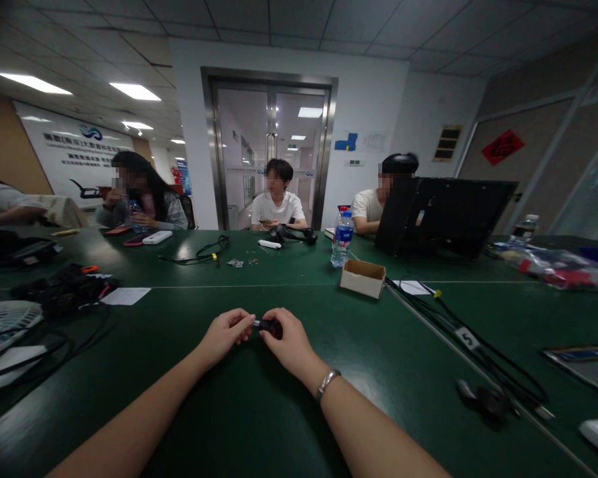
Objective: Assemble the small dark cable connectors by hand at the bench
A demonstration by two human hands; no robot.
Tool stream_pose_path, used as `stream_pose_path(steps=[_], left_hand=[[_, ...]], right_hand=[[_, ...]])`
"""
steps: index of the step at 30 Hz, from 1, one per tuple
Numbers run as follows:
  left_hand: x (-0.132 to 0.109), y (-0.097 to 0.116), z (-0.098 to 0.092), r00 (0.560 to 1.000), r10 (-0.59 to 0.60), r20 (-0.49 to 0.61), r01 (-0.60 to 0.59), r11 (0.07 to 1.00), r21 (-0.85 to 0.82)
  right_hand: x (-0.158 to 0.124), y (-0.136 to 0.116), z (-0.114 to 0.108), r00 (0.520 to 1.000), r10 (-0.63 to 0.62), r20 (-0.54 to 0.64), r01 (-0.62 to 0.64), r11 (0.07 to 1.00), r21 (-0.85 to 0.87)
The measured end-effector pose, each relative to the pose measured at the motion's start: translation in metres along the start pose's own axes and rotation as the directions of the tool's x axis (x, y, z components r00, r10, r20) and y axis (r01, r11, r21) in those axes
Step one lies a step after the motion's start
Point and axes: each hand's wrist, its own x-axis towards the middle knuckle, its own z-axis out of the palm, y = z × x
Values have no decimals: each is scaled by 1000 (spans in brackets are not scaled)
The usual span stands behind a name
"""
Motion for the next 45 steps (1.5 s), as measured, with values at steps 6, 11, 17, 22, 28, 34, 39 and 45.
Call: stream_pose_path(steps=[6,11,17,22,28,34,39,45], left_hand=[[-2,5,-1,999,34,12,-34,998,-50],[-4,9,-2,996,81,40,-75,989,-130],[-7,14,-4,995,93,48,-83,980,-182],[-5,11,-4,990,117,77,-101,977,-188],[-5,9,-4,999,44,15,-42,993,-107],[-1,6,2,1000,-8,-21,10,997,71],[-4,8,2,1000,31,5,-31,991,126],[-6,9,1,998,63,32,-66,991,113]], right_hand=[[1,2,1,1000,-4,-10,4,1000,15],[1,3,2,1000,14,-14,-13,999,29],[1,-1,0,999,31,-6,-31,999,24],[1,-2,0,1000,20,-7,-20,999,33],[1,1,0,1000,14,-4,-14,1000,22],[1,2,1,1000,12,-8,-11,1000,18],[1,2,1,1000,9,-12,-9,1000,17],[1,1,1,1000,14,-18,-14,1000,27]])
